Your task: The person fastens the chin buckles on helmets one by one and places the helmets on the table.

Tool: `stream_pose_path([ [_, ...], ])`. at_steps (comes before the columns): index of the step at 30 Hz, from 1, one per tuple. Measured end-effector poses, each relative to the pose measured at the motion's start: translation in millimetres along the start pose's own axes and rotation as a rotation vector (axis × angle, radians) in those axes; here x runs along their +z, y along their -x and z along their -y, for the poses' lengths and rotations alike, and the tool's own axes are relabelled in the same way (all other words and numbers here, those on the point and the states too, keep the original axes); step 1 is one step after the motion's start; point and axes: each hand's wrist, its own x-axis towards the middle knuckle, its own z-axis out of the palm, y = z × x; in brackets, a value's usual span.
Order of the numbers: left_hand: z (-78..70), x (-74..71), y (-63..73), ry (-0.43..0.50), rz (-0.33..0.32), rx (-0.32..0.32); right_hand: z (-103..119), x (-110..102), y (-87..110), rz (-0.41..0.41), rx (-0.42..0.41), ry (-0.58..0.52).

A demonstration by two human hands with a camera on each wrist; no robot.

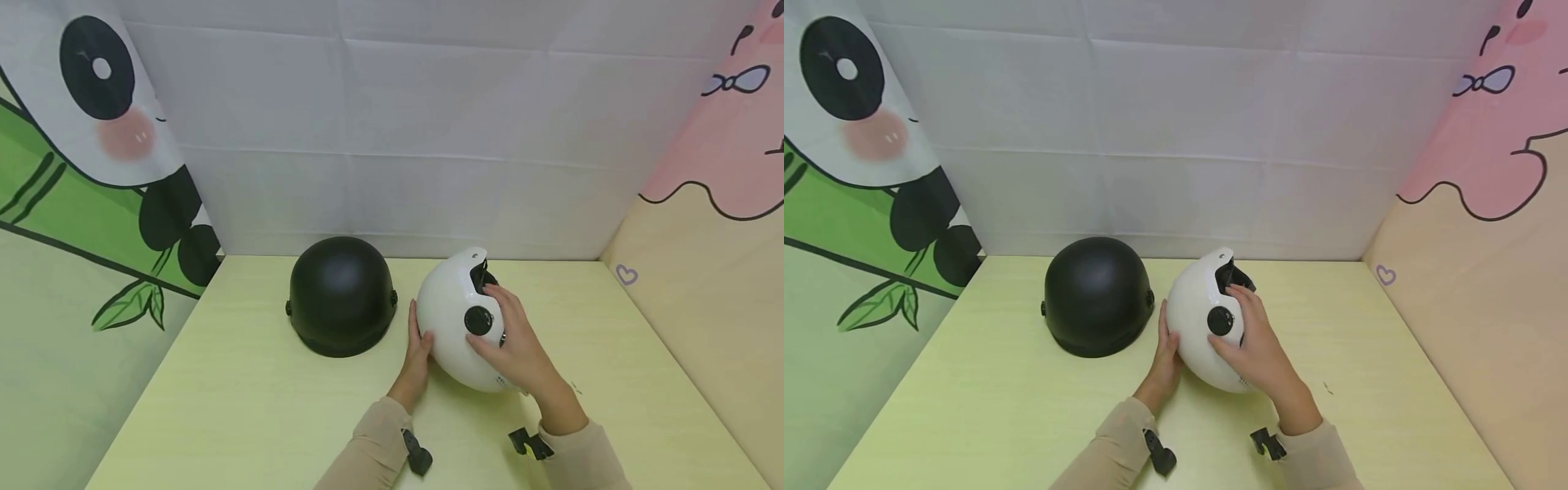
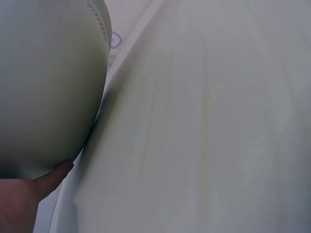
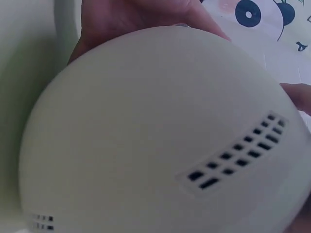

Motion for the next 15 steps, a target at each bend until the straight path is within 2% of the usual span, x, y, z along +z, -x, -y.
stream_pose_path([
  [6, -3.4, 2.3, 1.7, 0.029, 0.037, -0.033, 7.2, -0.4, -8.0, 0.032, -0.14, 0.224],
  [10, -6.5, 3.9, 1.9, 0.043, 0.029, -0.059, 12.0, -1.9, -10.9, 0.048, -0.159, 0.355],
  [15, -11.1, 6.7, 1.2, 0.085, 0.027, -0.077, 15.8, -4.0, -12.3, 0.04, -0.212, 0.446],
])
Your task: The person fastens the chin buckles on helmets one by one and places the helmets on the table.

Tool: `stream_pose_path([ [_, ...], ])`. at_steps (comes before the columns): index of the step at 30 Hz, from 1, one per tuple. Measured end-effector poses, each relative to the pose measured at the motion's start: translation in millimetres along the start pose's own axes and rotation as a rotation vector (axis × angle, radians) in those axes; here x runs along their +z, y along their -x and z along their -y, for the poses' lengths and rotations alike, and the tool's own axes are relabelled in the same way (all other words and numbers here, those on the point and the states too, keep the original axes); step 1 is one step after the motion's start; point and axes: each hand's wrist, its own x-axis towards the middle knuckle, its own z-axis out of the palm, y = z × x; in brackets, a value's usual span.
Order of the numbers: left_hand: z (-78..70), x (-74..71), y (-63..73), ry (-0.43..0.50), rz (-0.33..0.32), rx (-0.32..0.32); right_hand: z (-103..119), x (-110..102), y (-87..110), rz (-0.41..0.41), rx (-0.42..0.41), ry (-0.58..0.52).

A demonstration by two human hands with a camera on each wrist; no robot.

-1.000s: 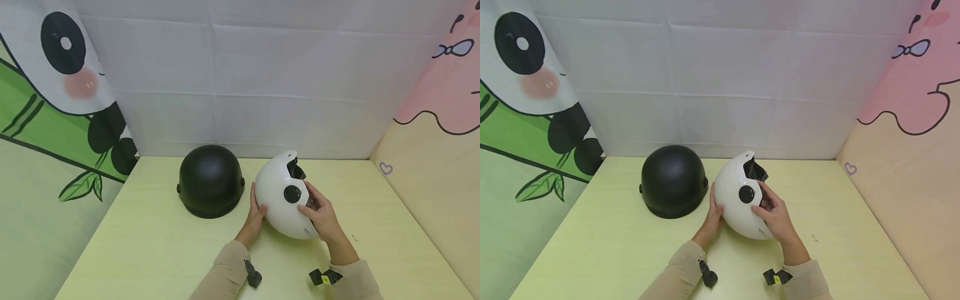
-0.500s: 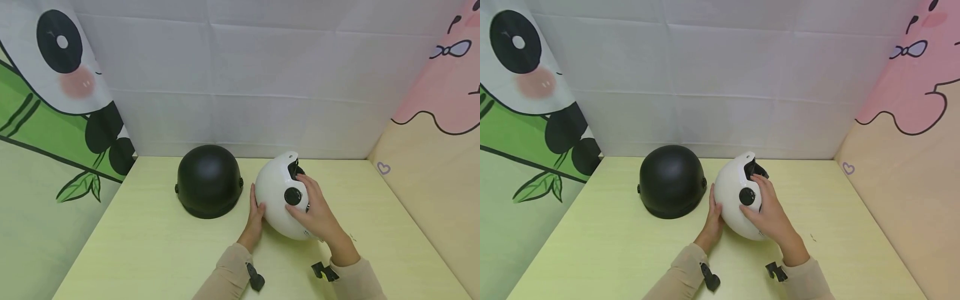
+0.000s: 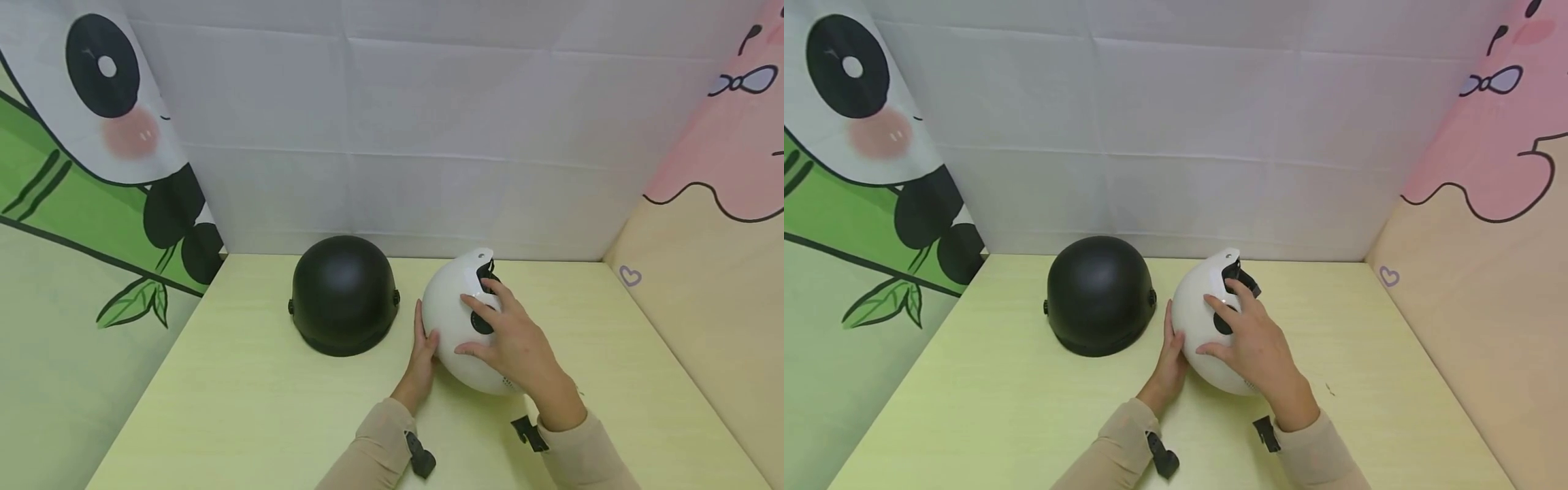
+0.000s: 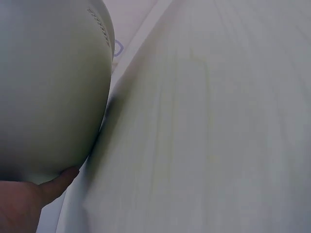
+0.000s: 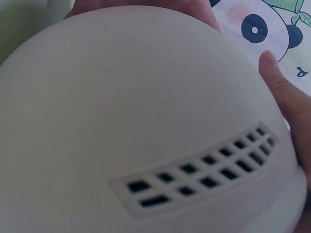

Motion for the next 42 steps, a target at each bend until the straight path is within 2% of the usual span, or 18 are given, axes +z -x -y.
stream_pose_path([
  [3, -4.6, 1.0, 0.0, 0.003, -0.001, -0.006, 2.3, 0.5, -2.4, -0.009, -0.043, 0.024],
  [5, -8.3, 2.1, -1.6, -0.005, 0.017, 0.013, 3.8, 2.8, -4.4, 0.002, -0.057, 0.016],
  [10, -19.2, 7.5, -8.3, -0.042, 0.091, 0.079, 3.4, 13.0, -5.8, 0.04, 0.048, -0.026],
  [14, -23.4, 11.1, -10.3, -0.08, 0.08, 0.048, -2.1, 15.1, -3.5, 0.011, 0.099, -0.047],
  [24, -19.4, 11.4, -10.5, -0.09, 0.045, 0.018, -9.5, 10.9, 0.1, -0.086, 0.095, -0.095],
  [29, -15.2, 13.0, -11.4, -0.092, 0.021, -0.012, -11.2, 8.1, 0.6, -0.093, 0.122, -0.113],
  [37, -11.3, 12.6, -11.5, -0.092, 0.052, -0.003, -15.9, 5.9, 1.2, -0.156, 0.167, -0.167],
  [42, -11.5, 12.4, -11.6, -0.096, 0.065, -0.001, -19.9, 3.8, 1.9, -0.199, 0.227, -0.214],
])
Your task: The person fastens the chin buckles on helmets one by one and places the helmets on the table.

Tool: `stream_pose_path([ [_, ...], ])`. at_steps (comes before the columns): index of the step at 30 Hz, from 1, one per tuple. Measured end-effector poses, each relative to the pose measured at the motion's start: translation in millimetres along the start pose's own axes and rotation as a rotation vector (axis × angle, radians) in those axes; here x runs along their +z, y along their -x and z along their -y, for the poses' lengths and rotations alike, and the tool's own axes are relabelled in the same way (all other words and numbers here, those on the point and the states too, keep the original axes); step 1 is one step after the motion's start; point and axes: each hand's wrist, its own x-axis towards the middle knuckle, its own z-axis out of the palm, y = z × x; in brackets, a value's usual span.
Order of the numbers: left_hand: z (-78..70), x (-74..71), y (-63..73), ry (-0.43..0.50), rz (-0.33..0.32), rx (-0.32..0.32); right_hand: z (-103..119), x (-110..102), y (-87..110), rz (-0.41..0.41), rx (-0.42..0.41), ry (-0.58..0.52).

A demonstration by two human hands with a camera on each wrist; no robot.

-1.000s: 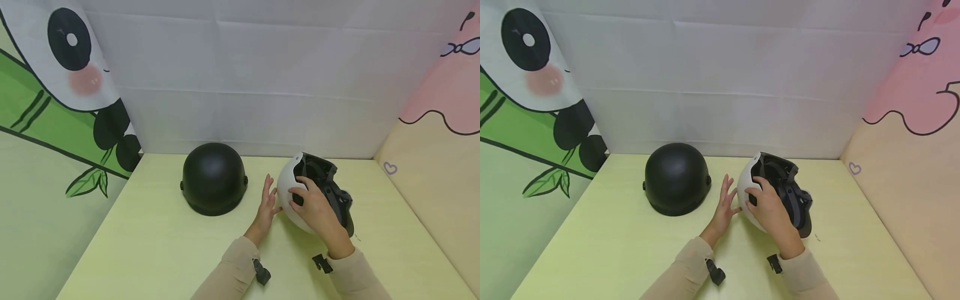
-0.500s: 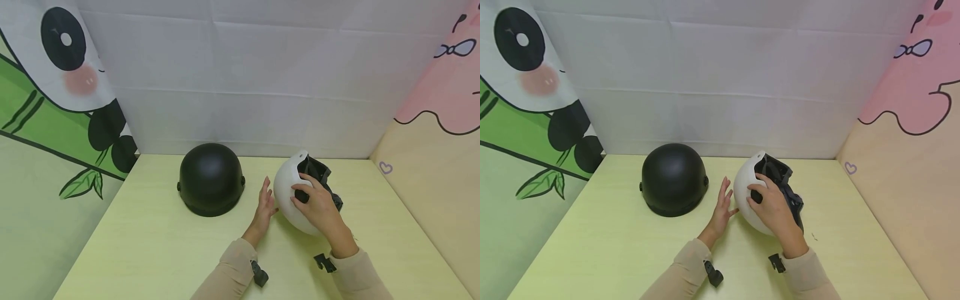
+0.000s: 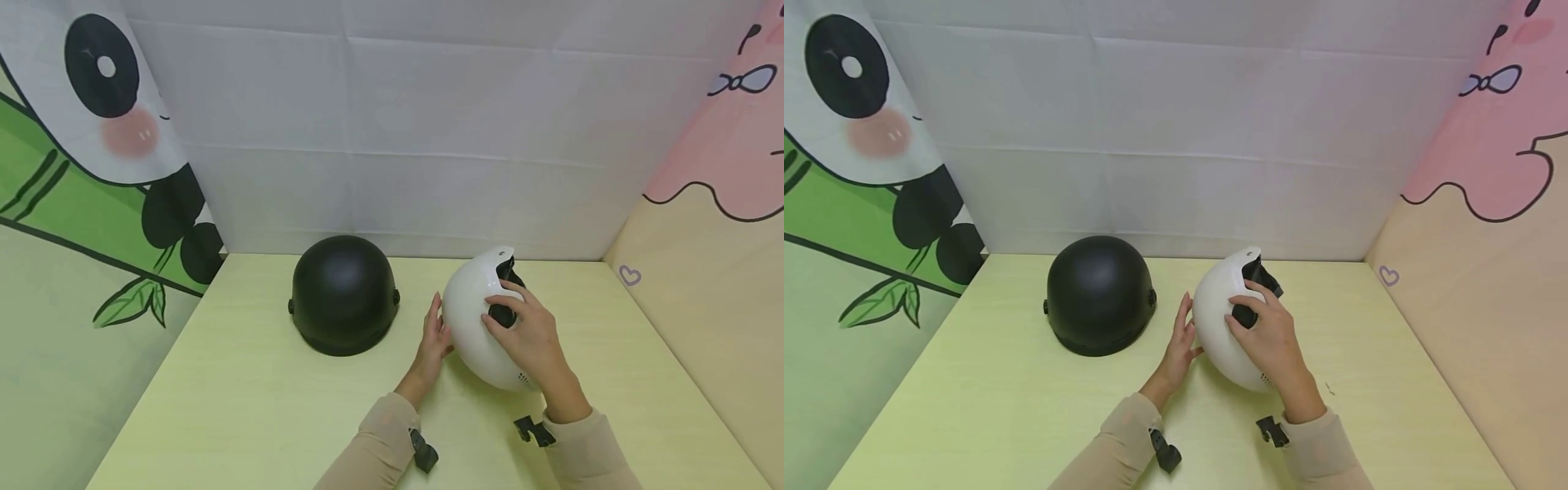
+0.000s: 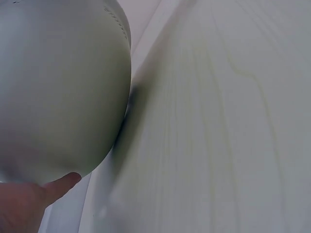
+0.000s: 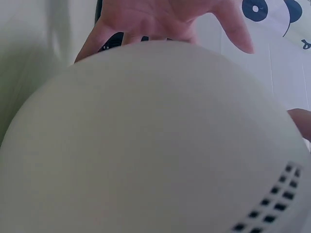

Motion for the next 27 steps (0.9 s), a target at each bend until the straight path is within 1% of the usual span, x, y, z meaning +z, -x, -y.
stream_pose_path([
  [6, 0.0, -1.0, 1.1, 0.007, -0.001, -0.003, -1.4, -2.4, 0.9, -0.052, 0.042, -0.058],
  [8, -0.4, -1.1, 1.2, 0.01, -0.007, -0.012, -0.8, -4.2, 1.0, -0.059, 0.072, -0.088],
  [11, -0.5, -1.7, 0.6, 0.007, -0.023, -0.031, -0.8, -8.1, 1.1, -0.069, 0.138, -0.157],
  [14, -1.1, -2.5, 0.4, -0.026, -0.047, -0.044, -1.6, -12.6, 1.8, -0.082, 0.199, -0.221],
  [18, -5.2, -1.7, 0.8, -0.114, -0.075, -0.034, -3.2, -17.6, 2.8, -0.106, 0.243, -0.287],
  [22, -13.5, 1.9, 2.0, -0.185, -0.1, -0.013, -4.6, -20.5, 3.2, -0.123, 0.294, -0.34],
  [27, -24.5, 7.2, 1.6, -0.246, -0.125, 0.039, -5.5, -23.5, 5.2, -0.151, 0.386, -0.413],
])
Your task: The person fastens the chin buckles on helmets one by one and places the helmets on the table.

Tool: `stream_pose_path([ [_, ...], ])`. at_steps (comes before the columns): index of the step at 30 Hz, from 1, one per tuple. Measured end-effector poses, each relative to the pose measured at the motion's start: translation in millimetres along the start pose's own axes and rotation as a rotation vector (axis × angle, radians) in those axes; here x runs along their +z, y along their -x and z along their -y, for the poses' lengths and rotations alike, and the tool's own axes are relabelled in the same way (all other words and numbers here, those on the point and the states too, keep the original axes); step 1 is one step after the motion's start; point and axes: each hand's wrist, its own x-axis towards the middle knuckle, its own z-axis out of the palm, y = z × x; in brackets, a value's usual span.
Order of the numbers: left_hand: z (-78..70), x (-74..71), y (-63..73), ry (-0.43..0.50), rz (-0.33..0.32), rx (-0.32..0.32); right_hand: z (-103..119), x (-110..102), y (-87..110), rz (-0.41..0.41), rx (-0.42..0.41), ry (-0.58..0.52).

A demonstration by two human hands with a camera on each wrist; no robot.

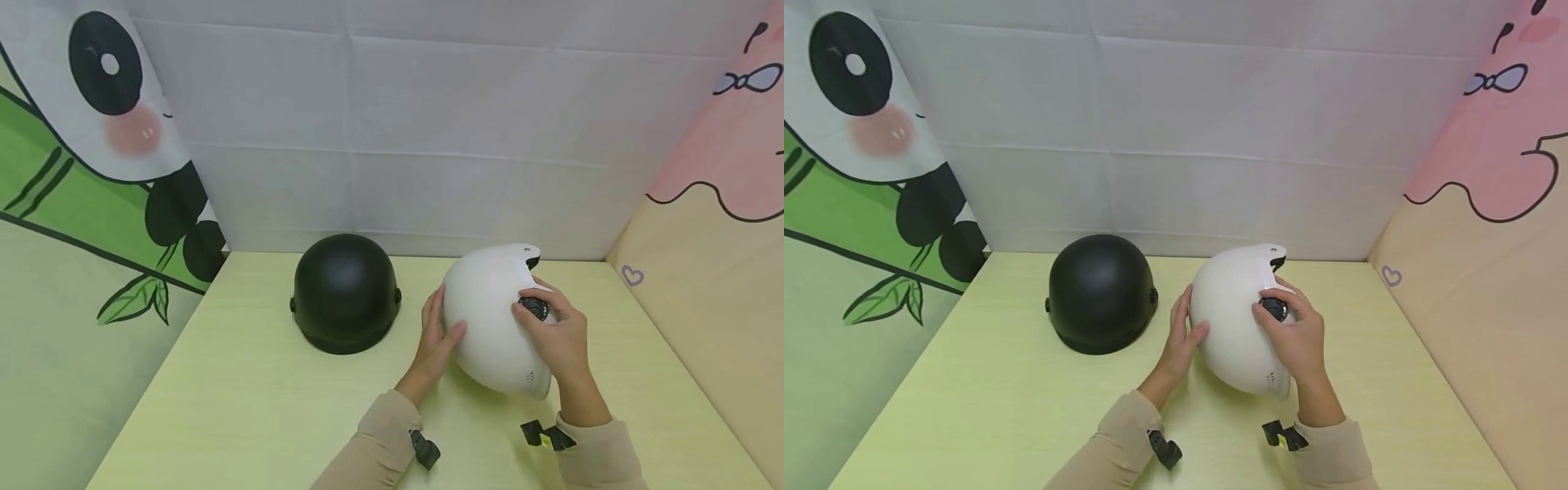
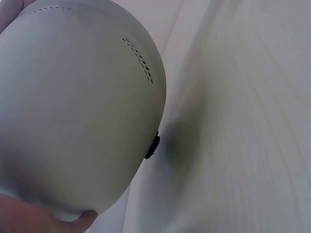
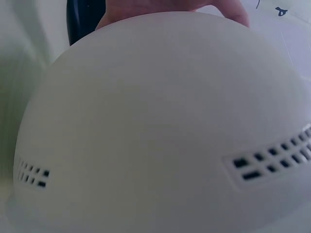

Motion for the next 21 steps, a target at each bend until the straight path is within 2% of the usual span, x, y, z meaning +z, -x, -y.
stream_pose_path([
  [5, -16.0, 2.3, -2.0, -0.088, -0.033, 0.014, -3.5, -3.1, -0.1, -0.065, 0.062, -0.152],
  [11, -32.0, 1.4, -2.0, -0.227, -0.046, -0.002, -9.6, -2.6, 0.5, -0.119, 0.105, -0.351],
  [14, -37.4, 0.4, -1.2, -0.29, -0.049, -0.019, -12.5, -1.2, 2.3, -0.124, 0.131, -0.41],
  [21, -47.3, -0.2, -0.8, -0.39, -0.062, -0.043, -16.5, 0.6, 4.7, -0.139, 0.156, -0.46],
])
